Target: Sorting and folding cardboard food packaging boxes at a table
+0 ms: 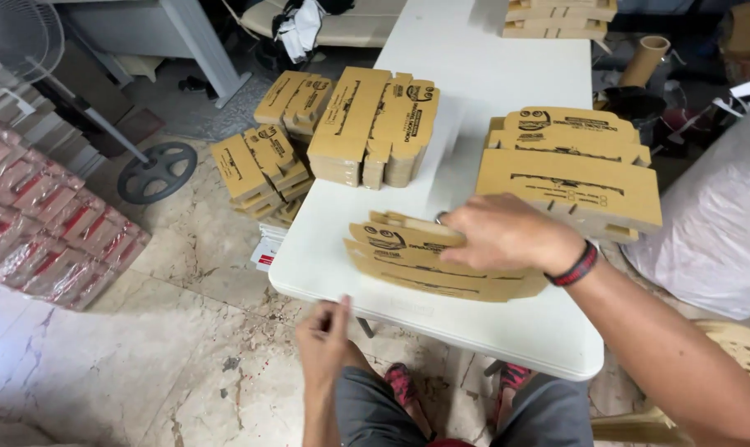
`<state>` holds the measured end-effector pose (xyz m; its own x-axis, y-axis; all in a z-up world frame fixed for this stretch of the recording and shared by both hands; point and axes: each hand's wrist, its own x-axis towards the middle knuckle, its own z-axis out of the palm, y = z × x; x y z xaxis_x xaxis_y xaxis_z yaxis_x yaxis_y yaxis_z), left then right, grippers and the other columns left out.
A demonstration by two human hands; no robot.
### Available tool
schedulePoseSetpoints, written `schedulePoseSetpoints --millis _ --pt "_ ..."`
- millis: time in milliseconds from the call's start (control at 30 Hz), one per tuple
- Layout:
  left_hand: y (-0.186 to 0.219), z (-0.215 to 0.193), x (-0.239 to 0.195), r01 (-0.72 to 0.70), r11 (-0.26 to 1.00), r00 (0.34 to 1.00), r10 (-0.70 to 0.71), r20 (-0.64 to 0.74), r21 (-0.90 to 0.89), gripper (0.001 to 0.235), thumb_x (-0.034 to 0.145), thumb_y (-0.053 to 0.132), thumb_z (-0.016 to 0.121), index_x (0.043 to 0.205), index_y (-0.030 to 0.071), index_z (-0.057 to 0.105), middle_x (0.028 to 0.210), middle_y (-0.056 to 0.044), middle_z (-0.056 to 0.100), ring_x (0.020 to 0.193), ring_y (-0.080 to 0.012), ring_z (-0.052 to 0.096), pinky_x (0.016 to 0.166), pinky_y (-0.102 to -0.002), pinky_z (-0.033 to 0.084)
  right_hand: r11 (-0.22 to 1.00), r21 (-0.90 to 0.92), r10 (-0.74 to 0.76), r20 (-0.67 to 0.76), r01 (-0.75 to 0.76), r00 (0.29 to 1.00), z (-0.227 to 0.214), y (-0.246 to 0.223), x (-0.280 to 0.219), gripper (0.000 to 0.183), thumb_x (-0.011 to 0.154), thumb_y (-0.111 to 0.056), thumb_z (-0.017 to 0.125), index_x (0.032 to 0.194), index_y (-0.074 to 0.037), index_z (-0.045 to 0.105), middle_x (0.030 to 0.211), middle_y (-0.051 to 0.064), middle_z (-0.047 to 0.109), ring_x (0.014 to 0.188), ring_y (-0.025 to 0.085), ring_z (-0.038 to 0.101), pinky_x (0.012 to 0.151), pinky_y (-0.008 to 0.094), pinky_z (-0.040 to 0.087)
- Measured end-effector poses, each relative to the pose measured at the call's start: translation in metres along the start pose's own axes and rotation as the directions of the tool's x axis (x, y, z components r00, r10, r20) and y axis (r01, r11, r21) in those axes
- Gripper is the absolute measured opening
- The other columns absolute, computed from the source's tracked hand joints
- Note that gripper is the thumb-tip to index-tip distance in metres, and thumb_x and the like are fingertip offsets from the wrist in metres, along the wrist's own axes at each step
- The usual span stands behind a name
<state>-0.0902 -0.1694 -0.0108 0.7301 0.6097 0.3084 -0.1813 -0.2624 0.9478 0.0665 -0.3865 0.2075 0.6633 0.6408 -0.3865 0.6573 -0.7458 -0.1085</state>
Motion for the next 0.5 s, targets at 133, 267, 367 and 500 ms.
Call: schedulePoseSetpoints --millis 133,267,367,500 --pt "0.002 -0.001 0.09 -0.009 0.988 0.979 0.039 -0.199 0.153 0.014 0.094 0.02 0.077 0.086 0.009 0.076 0.06 -0.007 0.061 0.058 -0.0161 0.051 0.055 -0.03 0.042 1.0 -0.027 -0.01 -0.003 0.009 1.0 0.002 0.003 0.004 0.048 0.09 -0.054 0.067 0.097 -0.008 0.078 0.092 0.012 0.077 0.09 0.033 0.076 0.079 0.043 0.06" --pt "0.009 0.05 0.224 -0.096 0.88 0.992 0.124 -0.028 0.465 0.036 0.094 0.037 0.07 0.117 0.009 0.072 0.109 -0.014 0.068 0.104 -0.0354 0.066 0.091 -0.049 0.052 0.999 0.035 -0.012 0.047 0.011 0.999 0.009 0.039 0.017 0.055 0.089 -0.058 0.069 0.098 -0.004 0.079 0.091 0.015 0.076 0.083 0.029 0.075 0.071 0.04 0.06" --pt "0.006 0.1 0.304 -0.005 0.604 0.991 -0.1 0.083 0.797 0.061 0.091 0.053 0.069 0.135 0.01 0.066 0.133 -0.01 0.059 0.127 -0.0363 0.056 0.105 -0.054 0.049 0.926 0.358 0.09 0.087 -0.115 0.992 -0.005 0.062 0.001 0.058 0.086 -0.049 0.074 0.102 0.007 0.079 0.084 0.021 0.077 0.068 0.027 0.073 0.058 0.038 0.059" --pt "-0.008 0.136 0.374 0.088 0.402 0.924 -0.374 0.076 0.911 0.078 0.069 0.04 0.087 0.135 0.004 0.063 0.13 -0.021 0.06 0.12 -0.0443 0.06 0.079 -0.06 0.057 0.474 0.854 0.2 0.134 -0.215 0.971 0.067 0.097 0.014 0.053 0.081 -0.029 0.079 0.107 0.017 0.073 0.084 0.031 0.076 0.065 0.037 0.071 0.05 0.046 0.057"
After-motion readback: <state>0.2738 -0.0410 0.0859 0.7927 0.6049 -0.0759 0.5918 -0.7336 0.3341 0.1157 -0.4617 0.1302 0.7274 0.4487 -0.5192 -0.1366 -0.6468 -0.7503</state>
